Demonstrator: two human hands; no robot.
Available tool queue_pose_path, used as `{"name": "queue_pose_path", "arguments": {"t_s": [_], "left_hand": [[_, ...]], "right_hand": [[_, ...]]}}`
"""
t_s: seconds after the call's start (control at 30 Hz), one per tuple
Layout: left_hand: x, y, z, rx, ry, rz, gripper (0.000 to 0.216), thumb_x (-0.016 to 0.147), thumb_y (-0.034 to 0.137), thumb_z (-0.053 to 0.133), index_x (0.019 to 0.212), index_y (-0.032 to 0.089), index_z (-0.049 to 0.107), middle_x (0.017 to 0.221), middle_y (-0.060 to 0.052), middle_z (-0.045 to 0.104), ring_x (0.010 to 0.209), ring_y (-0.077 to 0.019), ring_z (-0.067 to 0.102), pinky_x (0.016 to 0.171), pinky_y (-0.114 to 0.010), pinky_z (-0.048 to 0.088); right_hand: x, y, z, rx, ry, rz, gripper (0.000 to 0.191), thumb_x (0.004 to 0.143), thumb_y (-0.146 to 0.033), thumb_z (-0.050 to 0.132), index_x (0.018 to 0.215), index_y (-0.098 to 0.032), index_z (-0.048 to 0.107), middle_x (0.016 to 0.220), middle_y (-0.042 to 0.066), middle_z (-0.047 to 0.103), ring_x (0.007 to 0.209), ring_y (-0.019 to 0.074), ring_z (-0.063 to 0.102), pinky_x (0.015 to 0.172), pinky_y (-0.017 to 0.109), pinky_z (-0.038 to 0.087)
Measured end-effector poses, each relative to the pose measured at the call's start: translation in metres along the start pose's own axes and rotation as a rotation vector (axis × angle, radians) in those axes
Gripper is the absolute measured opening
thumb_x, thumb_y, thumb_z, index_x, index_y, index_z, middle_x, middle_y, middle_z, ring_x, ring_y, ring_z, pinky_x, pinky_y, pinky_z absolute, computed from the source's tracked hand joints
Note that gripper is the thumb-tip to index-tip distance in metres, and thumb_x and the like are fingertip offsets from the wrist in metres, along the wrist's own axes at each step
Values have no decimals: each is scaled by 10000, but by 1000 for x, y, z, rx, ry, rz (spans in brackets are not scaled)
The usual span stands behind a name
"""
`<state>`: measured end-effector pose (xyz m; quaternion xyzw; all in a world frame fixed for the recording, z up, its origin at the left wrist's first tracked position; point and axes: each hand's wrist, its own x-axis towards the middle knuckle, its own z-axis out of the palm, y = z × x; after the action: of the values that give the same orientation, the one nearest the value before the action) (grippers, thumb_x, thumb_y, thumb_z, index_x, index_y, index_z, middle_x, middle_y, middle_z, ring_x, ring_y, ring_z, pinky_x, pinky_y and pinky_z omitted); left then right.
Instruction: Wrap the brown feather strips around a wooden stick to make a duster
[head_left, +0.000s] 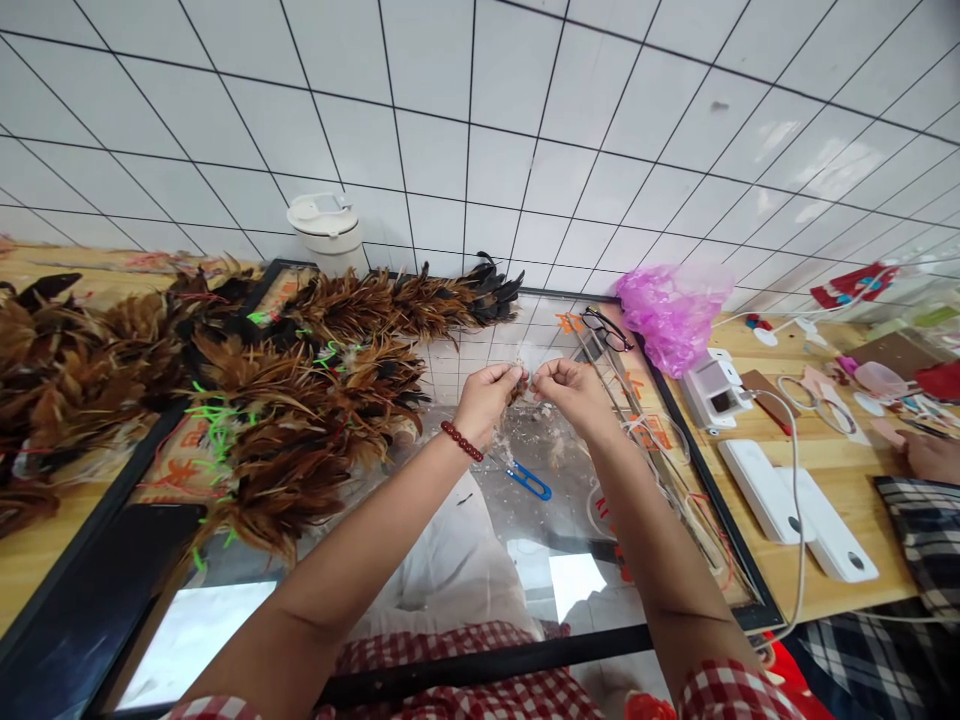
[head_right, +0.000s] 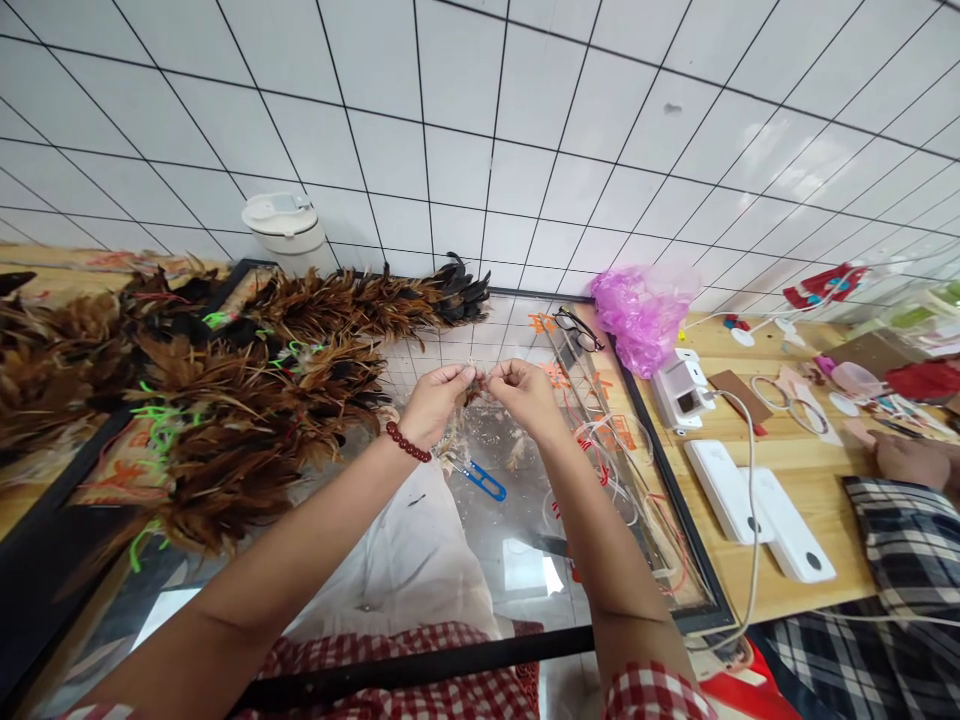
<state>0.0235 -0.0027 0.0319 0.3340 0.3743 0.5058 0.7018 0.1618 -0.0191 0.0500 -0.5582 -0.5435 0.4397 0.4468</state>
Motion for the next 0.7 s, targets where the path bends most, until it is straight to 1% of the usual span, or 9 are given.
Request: {"name": "queue_pose_path", "arguments": {"t_s": [0.13,0.2,0.27,0.33,0.4,0.47,0.57,0.63,0.7], "left_hand": [[-2,-6,4,10,13,43,222,634,315,769,643,115,673,597,-5,615,576,-96,528,590,-230,424],[-4,-9,5,11,14,53,229,638,317,763,600,120,654,548,14,577,539,-84,495,560,-222,407],[-5,-10,6,5,36,62,222,645,302,757,583,122,642,519,30,545,507,-70,460,533,-211,385],[-4,-10,6,0,71,75,218,658,283,752,576,123,629,507,38,528,495,-63,443,520,-203,369],[0,-7,3,-20,114,93,222,679,271,744,579,123,613,526,30,545,518,-69,478,545,-203,388],[4,-1,-1,-40,159,112,213,709,268,731,610,123,610,574,8,592,575,-84,547,611,-211,430],[10,10,-8,-50,215,163,193,757,270,699,663,127,608,591,-1,604,603,-91,588,650,-215,449],[14,16,-12,-52,230,193,201,776,272,684,662,134,592,533,26,546,553,-82,562,606,-202,430],[16,18,-14,-52,227,207,197,785,269,675,668,139,585,504,42,502,527,-77,541,577,-196,411]], "right_hand": [[-1,0,4,-30,9,38,120,666,-273,609,697,-160,582,584,-10,617,533,108,562,519,206,402],[-2,-1,8,-115,32,45,109,666,-264,602,693,-158,594,589,-5,621,531,111,565,510,204,400],[-5,-1,13,-211,49,5,108,691,-261,588,695,-156,610,609,4,633,556,119,577,530,210,417],[-8,-3,15,-291,8,-60,141,737,-263,560,747,-153,648,652,14,655,600,127,596,572,221,440],[-9,-5,12,-365,-64,-113,205,782,-265,535,865,-156,686,714,22,683,631,132,608,597,228,447],[-8,-7,2,-493,-61,-146,255,806,-257,525,966,-162,700,792,36,706,666,140,617,622,238,448],[-4,-5,-14,-814,33,-164,250,812,-229,531,963,-170,720,884,62,713,766,167,628,699,263,438],[-1,2,-17,-978,7,-114,228,812,-234,542,934,-189,729,905,61,710,818,179,627,726,266,424],[2,10,-13,-1053,-63,-56,224,819,-266,551,949,-207,724,931,56,704,834,180,622,719,259,412]]}}
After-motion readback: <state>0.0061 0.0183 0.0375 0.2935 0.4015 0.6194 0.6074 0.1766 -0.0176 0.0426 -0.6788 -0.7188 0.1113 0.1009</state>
